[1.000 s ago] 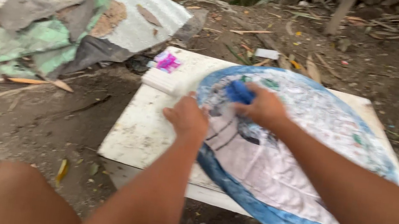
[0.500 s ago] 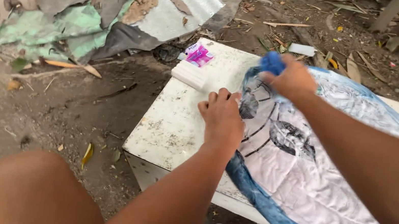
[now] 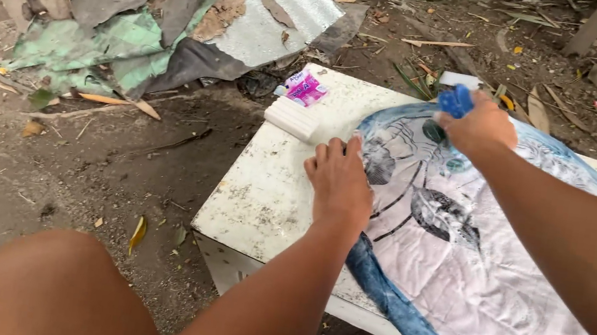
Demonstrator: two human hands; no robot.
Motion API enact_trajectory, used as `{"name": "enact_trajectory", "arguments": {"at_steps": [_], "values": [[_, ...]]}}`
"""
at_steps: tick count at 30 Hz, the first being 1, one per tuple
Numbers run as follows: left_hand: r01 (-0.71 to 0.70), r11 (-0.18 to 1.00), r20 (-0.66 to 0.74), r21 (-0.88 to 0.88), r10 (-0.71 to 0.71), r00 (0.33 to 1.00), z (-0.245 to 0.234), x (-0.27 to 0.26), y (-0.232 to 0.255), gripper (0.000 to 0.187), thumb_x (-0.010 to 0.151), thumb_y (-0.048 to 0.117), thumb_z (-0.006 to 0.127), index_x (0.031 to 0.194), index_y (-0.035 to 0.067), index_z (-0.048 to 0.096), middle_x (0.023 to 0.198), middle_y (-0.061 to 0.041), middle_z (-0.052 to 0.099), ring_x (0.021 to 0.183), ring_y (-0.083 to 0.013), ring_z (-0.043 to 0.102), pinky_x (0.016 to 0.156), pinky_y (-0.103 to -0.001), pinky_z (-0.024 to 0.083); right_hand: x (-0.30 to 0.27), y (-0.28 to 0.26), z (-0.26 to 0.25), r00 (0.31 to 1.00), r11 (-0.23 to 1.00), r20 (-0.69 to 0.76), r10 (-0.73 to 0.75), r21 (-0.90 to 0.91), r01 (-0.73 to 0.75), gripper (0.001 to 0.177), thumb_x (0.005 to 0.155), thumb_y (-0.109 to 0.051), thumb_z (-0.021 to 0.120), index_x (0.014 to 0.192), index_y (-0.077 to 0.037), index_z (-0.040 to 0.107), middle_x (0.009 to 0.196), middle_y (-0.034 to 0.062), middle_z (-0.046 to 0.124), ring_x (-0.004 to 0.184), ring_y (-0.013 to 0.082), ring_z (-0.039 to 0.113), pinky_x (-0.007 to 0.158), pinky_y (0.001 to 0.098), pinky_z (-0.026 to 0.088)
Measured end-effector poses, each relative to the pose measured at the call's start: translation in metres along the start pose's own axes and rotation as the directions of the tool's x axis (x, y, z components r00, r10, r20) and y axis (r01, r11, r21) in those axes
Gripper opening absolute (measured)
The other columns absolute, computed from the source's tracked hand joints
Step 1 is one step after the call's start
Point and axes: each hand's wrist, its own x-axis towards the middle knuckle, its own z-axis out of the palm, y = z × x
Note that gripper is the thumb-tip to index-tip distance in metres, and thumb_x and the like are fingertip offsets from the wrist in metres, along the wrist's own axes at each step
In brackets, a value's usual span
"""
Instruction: Scrubbing a circular piece of cloth with a brush and soapy water on an outdoor table.
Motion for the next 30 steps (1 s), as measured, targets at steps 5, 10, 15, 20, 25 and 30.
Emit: {"name": "enact_trajectory", "arguments": {"at_steps": [5,10,15,20,25,30], "values": [[-0.015,0.999,-0.12,-0.043,0.01,0.993,0.016,0.004,-0.007,0.071,0.072,0.007,0.084,0.137,0.011,0.053,0.128,-0.01,0.053,0.125,-0.0307,0.047,0.106,-0.048,0.036,-0.031,-0.011,0.027,0.968,0.976,-0.137,-0.209,-0.093,0.198,0.082,0.071,-0.056,0.086,0.139,-0.02,0.059,0.12,0.0167,0.071,0.106,0.0362,0.07,0.09,0.0496,0.055],[0.004,0.963,-0.219,-0.271,-0.066,0.973,-0.001,-0.008,-0.006,0.073,0.065,-0.003,0.082,0.132,0.004,0.055,0.13,-0.013,0.052,0.128,-0.0346,0.046,0.109,-0.045,0.038,-0.103,-0.016,0.004,0.93,0.922,0.053,-0.364,0.16,0.352,0.078,0.068,-0.056,0.083,0.137,-0.025,0.064,0.117,0.0114,0.076,0.103,0.0304,0.075,0.096,0.0422,0.057],[-0.047,0.943,-0.273,-0.329,-0.047,0.961,0.009,-0.002,-0.011,0.053,0.075,-0.004,0.071,0.126,0.002,0.059,0.125,-0.018,0.057,0.122,-0.0373,0.053,0.107,-0.042,0.043,-0.105,-0.001,0.004,0.987,0.99,-0.105,-0.125,-0.082,0.117,0.068,0.077,-0.056,0.079,0.133,-0.018,0.065,0.112,0.0176,0.076,0.102,0.0361,0.074,0.088,0.0491,0.058],[-0.038,0.854,-0.374,-0.52,-0.187,0.908,0.04,0.017,-0.028,0.03,0.1,0.013,0.055,0.127,0.001,0.06,0.124,-0.021,0.064,0.116,-0.0399,0.06,0.102,-0.046,0.047,-0.198,-0.028,-0.007,0.985,0.985,0.003,-0.171,0.028,0.171,0.072,0.074,-0.055,0.08,0.135,-0.021,0.062,0.105,0.0191,0.075,0.096,0.036,0.074,0.087,0.0461,0.058],[-0.149,0.96,-0.452,-0.238,0.026,0.892,0.039,0.0,-0.031,0.029,0.098,0.015,0.06,0.123,0.0,0.062,0.122,-0.022,0.067,0.12,-0.038,0.061,0.109,-0.045,0.046,-0.208,0.01,-0.035,0.971,0.973,0.087,-0.221,0.094,0.213,0.074,0.073,-0.053,0.08,0.138,-0.025,0.059,0.101,0.0107,0.078,0.085,0.0269,0.077,0.081,0.0416,0.061],[0.281,0.95,-0.126,0.137,-0.265,0.956,-0.011,-0.06,0.025,0.077,0.08,0.046,0.079,0.133,0.0,0.047,0.116,-0.02,0.065,0.11,-0.0306,0.062,0.102,-0.047,0.041,-0.176,0.07,-0.066,0.971,0.972,0.039,0.237,-0.021,-0.236,0.075,0.09,-0.057,0.066,0.153,-0.024,0.044,0.109,0.013,0.078,0.092,0.0295,0.079,0.08,0.0469,0.065]]}}
